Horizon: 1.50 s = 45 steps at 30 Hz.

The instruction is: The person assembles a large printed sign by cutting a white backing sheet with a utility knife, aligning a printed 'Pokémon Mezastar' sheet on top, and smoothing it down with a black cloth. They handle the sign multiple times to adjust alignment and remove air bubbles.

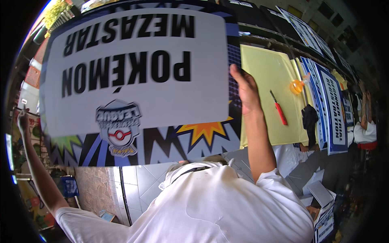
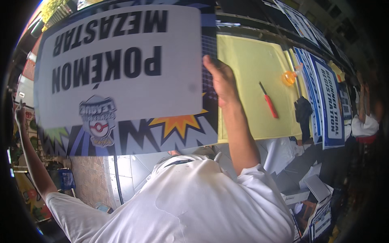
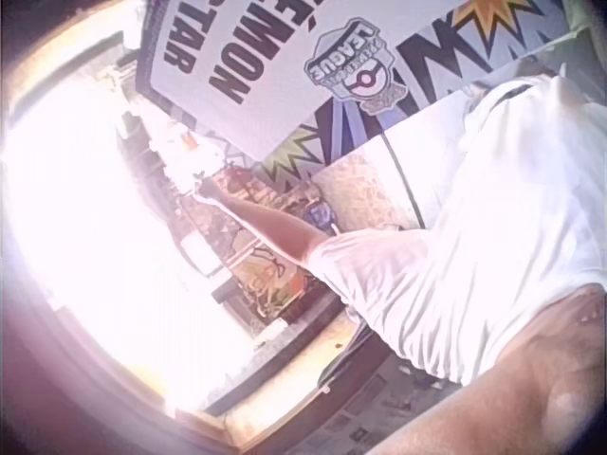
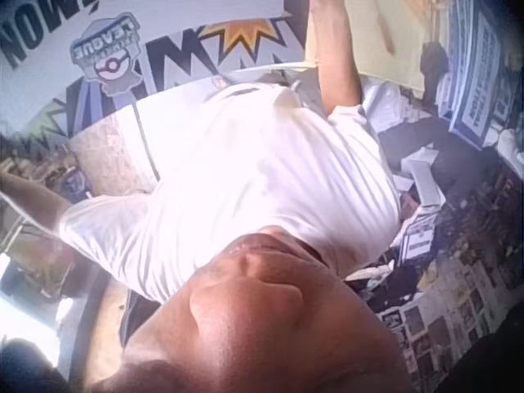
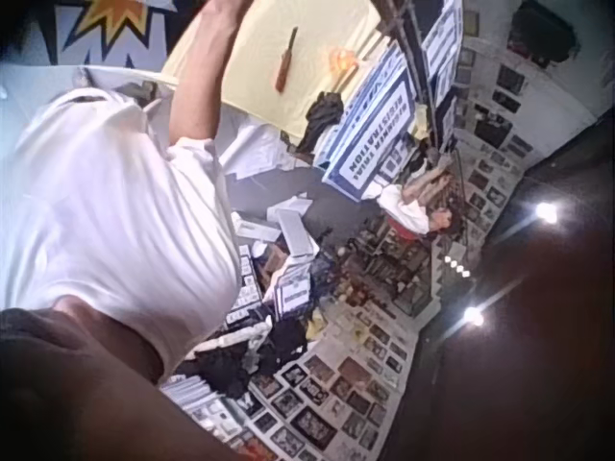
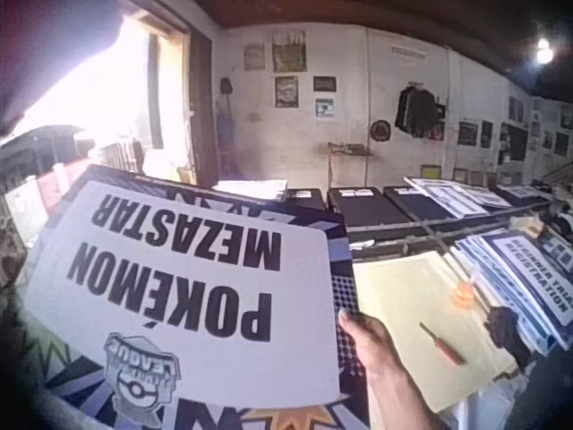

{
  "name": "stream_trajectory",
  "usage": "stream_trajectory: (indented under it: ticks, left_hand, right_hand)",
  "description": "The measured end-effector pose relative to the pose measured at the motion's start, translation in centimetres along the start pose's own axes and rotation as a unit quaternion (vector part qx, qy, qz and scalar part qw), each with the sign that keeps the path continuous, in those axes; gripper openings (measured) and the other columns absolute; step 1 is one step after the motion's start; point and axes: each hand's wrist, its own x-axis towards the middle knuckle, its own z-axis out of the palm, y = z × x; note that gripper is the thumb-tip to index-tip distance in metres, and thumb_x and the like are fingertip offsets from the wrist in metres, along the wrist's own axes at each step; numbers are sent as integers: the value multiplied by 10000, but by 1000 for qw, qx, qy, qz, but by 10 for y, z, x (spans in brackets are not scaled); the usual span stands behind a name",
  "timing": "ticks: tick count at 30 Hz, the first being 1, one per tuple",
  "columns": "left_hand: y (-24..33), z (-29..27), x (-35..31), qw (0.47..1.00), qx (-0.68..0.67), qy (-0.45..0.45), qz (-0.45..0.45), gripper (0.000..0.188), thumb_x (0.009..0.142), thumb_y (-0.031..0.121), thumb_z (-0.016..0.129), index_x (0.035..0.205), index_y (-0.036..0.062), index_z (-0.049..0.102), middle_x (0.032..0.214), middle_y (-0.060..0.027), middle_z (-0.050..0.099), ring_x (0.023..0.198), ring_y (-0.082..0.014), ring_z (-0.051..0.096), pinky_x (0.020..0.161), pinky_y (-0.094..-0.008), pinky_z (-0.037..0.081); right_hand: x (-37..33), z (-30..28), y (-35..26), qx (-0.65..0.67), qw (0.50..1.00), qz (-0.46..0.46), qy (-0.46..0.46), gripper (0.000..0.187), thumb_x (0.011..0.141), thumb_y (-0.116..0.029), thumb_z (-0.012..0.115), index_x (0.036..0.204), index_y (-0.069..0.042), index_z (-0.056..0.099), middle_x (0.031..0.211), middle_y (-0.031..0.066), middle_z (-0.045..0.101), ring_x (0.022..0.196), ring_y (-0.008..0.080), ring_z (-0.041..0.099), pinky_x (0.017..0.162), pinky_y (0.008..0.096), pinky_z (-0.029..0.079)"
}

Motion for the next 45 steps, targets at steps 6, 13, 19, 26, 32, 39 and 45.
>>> stream_trajectory:
  ticks: [6, 13, 19, 26, 32, 39, 45]
  left_hand:
    - [118, 70, -199, 893, -384, 84, -222, 528, 1007, 401, 674, 1381, 36, 603, 967, -78, 730, 806, -116, 690, 654, -247, 515]
    - [342, 31, -371, 863, -369, 218, -268, 449, 1050, 445, 593, 800, 72, 601, 562, 26, 466, 488, -45, 381, 473, -232, 302]
    - [488, 33, -385, 927, -244, 15, 286, 824, 930, 553, 648, 1557, 75, 410, 1649, -192, 319, 1544, -409, 248, 1242, -561, 222]
    - [519, 38, -428, 763, -370, -259, 463, 780, 946, 653, 555, 1402, 21, 587, 1522, -195, 483, 1506, -371, 316, 1265, -544, 185]
    - [512, 22, -413, 769, -506, -21, 390, 313, 865, 243, 818, 1122, 76, 757, 1083, -58, 773, 966, -200, 742, 999, -397, 541]
    - [485, 53, -396, 676, -696, 198, -141, 390, 913, 38, 743, 1241, 13, 533, 1168, -114, 575, 1035, -148, 599, 849, -307, 475]
    - [513, 70, -411, 413, -834, -86, -356, 417, 917, 160, 805, 1225, 47, 546, 1091, -45, 598, 868, -65, 604, 747, -224, 538]
  right_hand:
    - [19, 44, 12, -82, 993, -10, 88, 513, 997, -396, 681, 1278, 33, 660, 1251, 119, 681, 1136, 169, 642, 1007, 310, 489]
    - [23, 87, 48, -55, 994, 32, 92, 571, 1017, -424, 637, 1359, 32, 606, 1356, 109, 643, 1223, 182, 610, 1063, 311, 457]
    - [22, 122, 72, -115, 984, -32, 129, 635, 998, -465, 654, 1344, 66, 610, 1383, 150, 614, 1298, 220, 542, 1147, 353, 355]
    - [11, 156, 59, -93, 991, -48, 85, 582, 1026, -439, 619, 1324, 60, 621, 1347, 133, 632, 1256, 204, 568, 1112, 339, 392]
    - [17, 158, 61, -81, 991, -53, 97, 579, 1035, -436, 601, 1330, 62, 614, 1337, 133, 631, 1243, 199, 578, 1096, 338, 411]
    - [-1, 178, 52, -86, 979, -76, 170, 638, 1021, -477, 606, 1352, 69, 586, 1361, 144, 610, 1247, 219, 578, 1093, 351, 418]
    - [-9, 186, 52, -62, 974, -102, 193, 651, 1025, -475, 595, 1381, 68, 555, 1375, 153, 594, 1239, 236, 584, 1049, 350, 469]
